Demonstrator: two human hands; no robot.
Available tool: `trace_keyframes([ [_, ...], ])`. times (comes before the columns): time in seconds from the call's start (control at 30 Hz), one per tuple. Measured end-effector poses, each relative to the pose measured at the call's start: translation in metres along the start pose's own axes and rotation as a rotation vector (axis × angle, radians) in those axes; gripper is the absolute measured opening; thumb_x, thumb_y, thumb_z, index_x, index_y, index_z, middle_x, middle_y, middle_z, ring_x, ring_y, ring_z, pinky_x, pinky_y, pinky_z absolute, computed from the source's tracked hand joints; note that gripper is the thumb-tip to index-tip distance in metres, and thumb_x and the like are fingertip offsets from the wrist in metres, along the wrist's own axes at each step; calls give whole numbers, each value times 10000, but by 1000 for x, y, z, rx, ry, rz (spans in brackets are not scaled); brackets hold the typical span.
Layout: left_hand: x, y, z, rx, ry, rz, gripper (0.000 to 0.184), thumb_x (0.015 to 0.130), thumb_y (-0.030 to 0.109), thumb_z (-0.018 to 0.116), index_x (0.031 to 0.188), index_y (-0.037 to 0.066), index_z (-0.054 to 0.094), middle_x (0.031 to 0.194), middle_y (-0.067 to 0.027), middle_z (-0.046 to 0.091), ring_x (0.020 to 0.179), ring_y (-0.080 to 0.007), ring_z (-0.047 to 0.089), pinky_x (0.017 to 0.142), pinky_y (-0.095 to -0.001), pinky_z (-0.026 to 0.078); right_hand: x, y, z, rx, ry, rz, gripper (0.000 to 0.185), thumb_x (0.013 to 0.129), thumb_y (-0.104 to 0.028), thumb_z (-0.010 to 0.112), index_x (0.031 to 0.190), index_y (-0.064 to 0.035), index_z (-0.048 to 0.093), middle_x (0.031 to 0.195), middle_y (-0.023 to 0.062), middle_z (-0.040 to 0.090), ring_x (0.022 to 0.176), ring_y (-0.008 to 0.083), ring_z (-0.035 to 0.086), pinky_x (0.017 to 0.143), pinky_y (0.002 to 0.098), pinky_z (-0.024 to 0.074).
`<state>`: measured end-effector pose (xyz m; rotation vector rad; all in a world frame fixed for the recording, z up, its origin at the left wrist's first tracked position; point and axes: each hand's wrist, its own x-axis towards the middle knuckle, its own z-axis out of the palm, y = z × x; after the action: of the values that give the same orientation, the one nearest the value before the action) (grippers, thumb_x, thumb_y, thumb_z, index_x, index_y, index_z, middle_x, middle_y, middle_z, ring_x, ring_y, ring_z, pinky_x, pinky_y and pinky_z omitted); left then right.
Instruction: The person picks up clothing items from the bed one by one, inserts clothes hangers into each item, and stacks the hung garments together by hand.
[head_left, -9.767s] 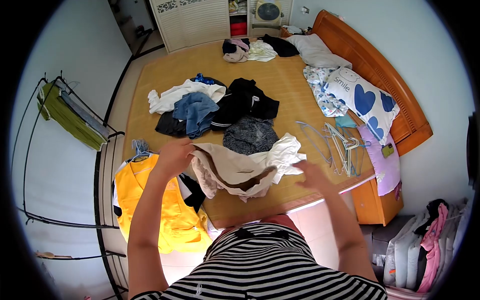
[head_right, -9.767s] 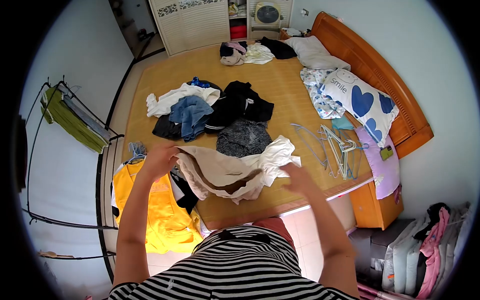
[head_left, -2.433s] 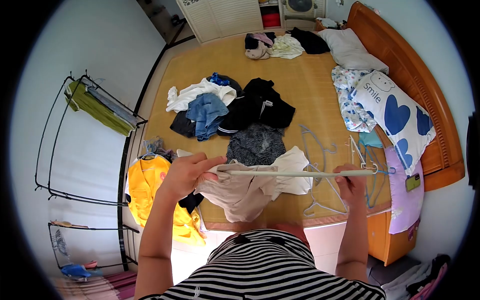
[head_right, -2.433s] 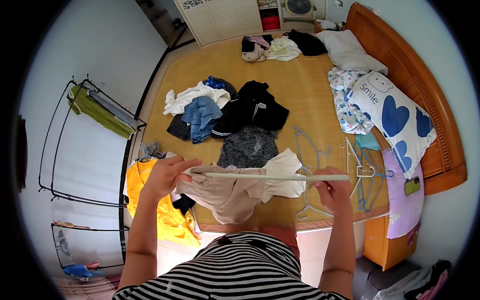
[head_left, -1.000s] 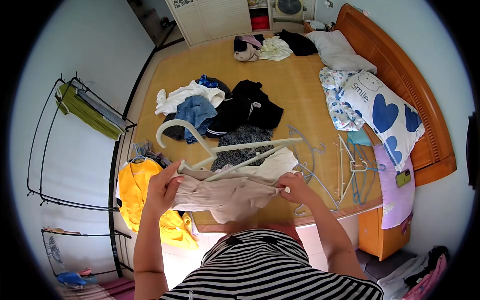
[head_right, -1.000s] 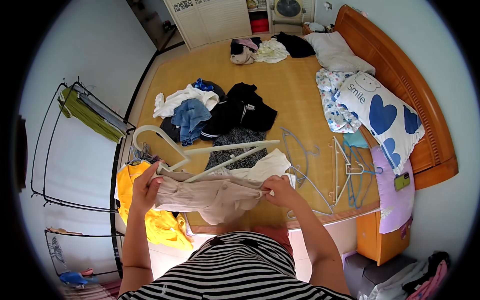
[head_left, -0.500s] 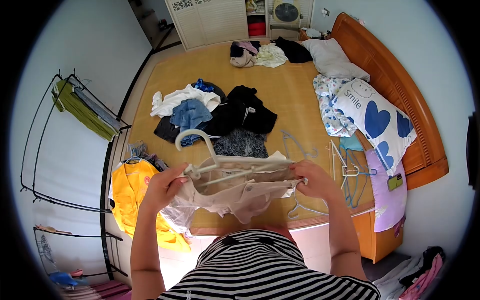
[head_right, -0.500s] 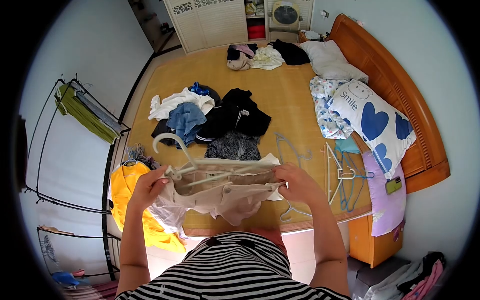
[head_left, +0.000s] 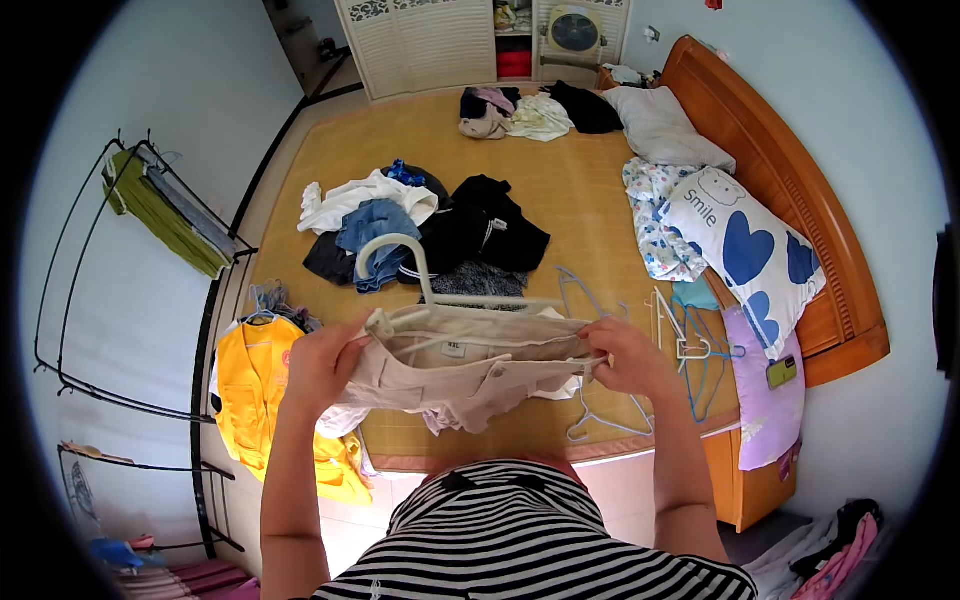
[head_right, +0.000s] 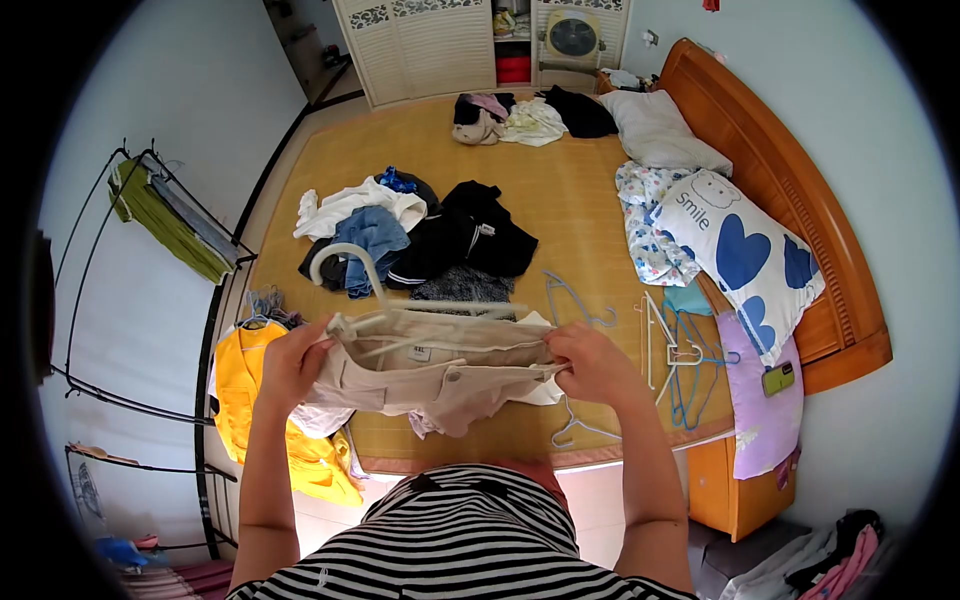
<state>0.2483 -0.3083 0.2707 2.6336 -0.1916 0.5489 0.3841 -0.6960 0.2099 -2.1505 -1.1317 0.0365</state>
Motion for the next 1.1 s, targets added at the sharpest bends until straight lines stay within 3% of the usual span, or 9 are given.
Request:
trace_keyframes([
  [0.17,-6,-3,-3,-158,-79,-24,364,788,35,640,1148,75,616,854,-158,657,729,-306,643,651,-324,499,1,3,2,-15,-8,-39,118,604,17,575,700,6,509,943,127,627,858,298,573,688,352,475],
  [0.33,-9,-2,0,-260,-114,-25,369,786,4,636,1150,56,610,850,-162,658,725,-293,650,658,-305,500,1,23,9,29,-28,114,208,609,10,575,816,35,567,854,166,606,803,339,569,695,382,464],
  [0.47,1,6,3,-205,-110,70,398,761,19,650,1149,102,620,760,-119,644,657,-283,625,592,-315,484,-1,28,15,-65,-74,165,163,606,18,578,763,26,538,851,178,606,819,356,562,697,391,461],
  [0.7,2,3,11,55,-248,226,490,712,48,665,1179,184,608,662,-72,597,596,-263,592,525,-351,456,4,-3,-1,18,43,33,152,608,26,594,676,-4,461,975,162,619,848,332,568,704,371,462],
  [0.87,2,7,19,-118,-314,219,503,714,45,659,1193,187,602,689,-72,614,621,-270,606,546,-353,471,24,-27,16,121,182,-72,181,632,39,627,692,-8,463,1042,126,618,888,283,582,713,335,472],
  [0.97,-2,6,19,-269,-274,165,472,731,33,646,1184,161,611,732,-82,639,654,-277,623,576,-339,484,34,-28,47,271,300,-56,200,649,33,665,787,-24,530,1068,113,618,902,262,588,725,319,480],
  [1.03,-7,2,19,-319,-237,124,456,742,24,637,1180,146,615,754,-90,651,672,-279,634,595,-329,489,37,-35,65,634,470,202,194,733,-55,671,908,-52,587,1002,163,624,868,324,611,687,375,494],
  [1.07,-10,0,19,-390,-233,65,433,760,19,627,1179,131,616,777,-102,654,680,-274,636,604,-323,486,34,-36,66,637,463,196,194,733,-55,671,908,-52,587,1002,163,624,868,324,611,687,375,494],
  [1.1,-13,-2,18,-458,-228,5,411,778,14,617,1177,117,617,800,-113,657,688,-269,638,614,-317,482,31,-37,64,370,391,224,223,745,-118,679,943,-60,594,944,168,630,822,333,618,669,377,496],
])
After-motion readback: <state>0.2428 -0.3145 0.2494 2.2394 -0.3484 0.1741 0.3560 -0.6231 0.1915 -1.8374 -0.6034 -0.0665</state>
